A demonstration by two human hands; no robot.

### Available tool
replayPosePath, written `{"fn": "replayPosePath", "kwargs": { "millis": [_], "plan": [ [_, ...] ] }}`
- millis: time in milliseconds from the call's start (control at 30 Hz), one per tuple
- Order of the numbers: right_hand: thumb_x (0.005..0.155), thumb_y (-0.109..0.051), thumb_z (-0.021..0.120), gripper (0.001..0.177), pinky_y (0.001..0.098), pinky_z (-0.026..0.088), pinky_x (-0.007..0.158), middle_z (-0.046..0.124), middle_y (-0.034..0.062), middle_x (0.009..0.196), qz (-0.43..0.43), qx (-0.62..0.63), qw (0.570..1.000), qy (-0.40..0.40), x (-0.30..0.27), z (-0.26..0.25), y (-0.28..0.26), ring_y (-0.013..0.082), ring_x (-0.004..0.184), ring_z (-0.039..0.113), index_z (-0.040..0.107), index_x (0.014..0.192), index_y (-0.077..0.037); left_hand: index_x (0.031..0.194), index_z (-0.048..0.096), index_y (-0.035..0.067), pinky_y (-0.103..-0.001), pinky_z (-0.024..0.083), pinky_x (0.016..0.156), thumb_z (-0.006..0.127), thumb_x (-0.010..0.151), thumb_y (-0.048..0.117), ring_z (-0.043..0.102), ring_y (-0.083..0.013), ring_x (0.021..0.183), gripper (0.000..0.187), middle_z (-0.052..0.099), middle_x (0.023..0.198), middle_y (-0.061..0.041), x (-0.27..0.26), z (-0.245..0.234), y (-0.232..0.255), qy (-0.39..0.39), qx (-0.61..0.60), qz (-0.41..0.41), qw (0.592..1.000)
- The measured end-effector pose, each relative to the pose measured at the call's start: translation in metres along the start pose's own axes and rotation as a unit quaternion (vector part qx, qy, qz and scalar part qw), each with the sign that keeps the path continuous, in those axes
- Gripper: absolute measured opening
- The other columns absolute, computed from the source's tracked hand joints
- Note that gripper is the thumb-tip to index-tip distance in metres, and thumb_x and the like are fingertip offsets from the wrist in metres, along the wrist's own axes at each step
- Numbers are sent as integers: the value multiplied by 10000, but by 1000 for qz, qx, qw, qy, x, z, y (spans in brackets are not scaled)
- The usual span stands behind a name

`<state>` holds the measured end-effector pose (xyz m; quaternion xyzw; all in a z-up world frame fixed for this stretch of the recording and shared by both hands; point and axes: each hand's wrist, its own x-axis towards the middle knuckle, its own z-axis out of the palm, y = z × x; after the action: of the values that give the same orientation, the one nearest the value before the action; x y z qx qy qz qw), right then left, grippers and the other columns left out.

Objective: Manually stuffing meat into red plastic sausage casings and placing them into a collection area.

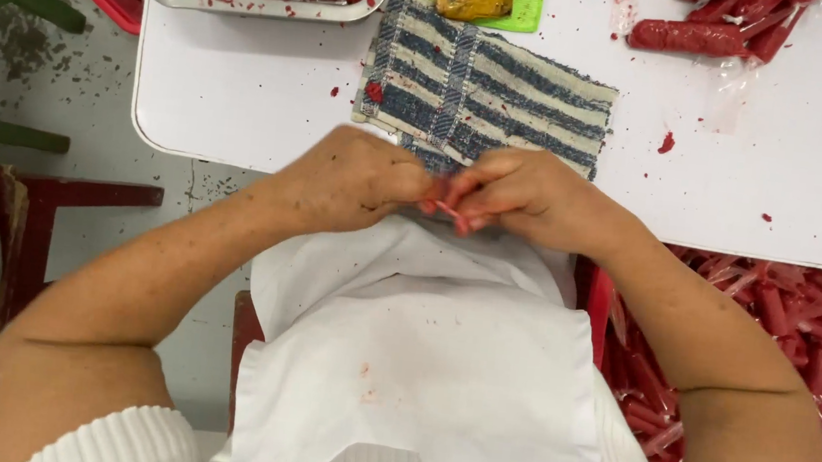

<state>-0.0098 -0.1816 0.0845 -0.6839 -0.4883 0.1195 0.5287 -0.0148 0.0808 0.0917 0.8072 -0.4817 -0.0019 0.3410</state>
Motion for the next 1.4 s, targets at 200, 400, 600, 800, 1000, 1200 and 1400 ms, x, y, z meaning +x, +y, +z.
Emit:
{"fn": "replayPosePath", "kwargs": {
  "millis": [200, 400, 600, 800, 1000, 1200, 1400],
  "plan": [
    [868, -12, 730, 57, 427, 569, 857, 685, 228, 1143, 115, 487, 779, 378, -14, 31, 18, 326, 945, 716, 675, 870, 6, 971, 679, 61, -272, 532, 514, 572, 1006, 384, 623, -190, 505, 342, 662, 675, -90, 39, 75, -16, 226, -445, -13, 866],
    [960, -31, 675, 123, 378, 512, 1108, 715, 82, 1134, 48, 128, 825, 548, 34, 33, 23, 214, 1170, 636, 742, 996, -127, 806, 593, 9, -261, 397, 335, 545, 991, 96, 372, -132, 333, 209, 518, 527, -94, 73, 94, 3, 290, -660, -195, 665],
    [965, 79, 707, 147, 449, 517, 1018, 726, 86, 1077, -56, -129, 926, 349, 8, 0, 30, 285, 1283, 470, 734, 966, -66, 800, 586, 5, -312, 437, 357, 580, 976, 94, 333, -130, 317, 198, 528, 535, -120, 60, 69, -6, 206, -745, -257, 580],
    [1165, -97, 689, 211, 704, 123, 1235, 758, -58, 1036, 10, -514, 858, -1, 4, -30, -29, 440, 1536, 407, 770, 970, -101, 754, 618, 51, -227, 381, 353, 577, 971, 103, 459, -134, 370, 227, 543, 521, -66, 52, 63, -5, 161, -540, -311, 766],
    [973, 24, 695, 173, 765, 28, 1221, 738, -33, 1051, 62, -223, 972, -31, 7, -67, 0, 368, 1359, 416, 782, 1008, -121, 1168, 472, 122, -449, 477, 642, 888, 772, 503, 605, -239, 904, 689, 538, 1170, -39, 60, 20, -10, 45, -84, -134, 986],
    [974, -65, 698, 116, 451, 478, 1158, 728, 71, 942, 114, -56, 991, 50, 9, -47, 3, 385, 1381, 502, 752, 1024, 26, 899, 433, 44, -417, 483, 624, 789, 947, 214, 583, -288, 887, 398, 495, 1041, -148, 60, 56, -39, 123, -96, -25, 987],
    [1011, -39, 668, 135, 327, 616, 980, 720, 143, 1114, 84, 35, 899, 429, 5, 30, 42, 240, 1101, 687, 704, 1142, -42, 1217, 547, 66, -357, 514, 854, 679, 961, 360, 573, -194, 889, 411, 556, 1118, -112, 38, 87, -18, 229, -198, -99, 948]
  ]
}}
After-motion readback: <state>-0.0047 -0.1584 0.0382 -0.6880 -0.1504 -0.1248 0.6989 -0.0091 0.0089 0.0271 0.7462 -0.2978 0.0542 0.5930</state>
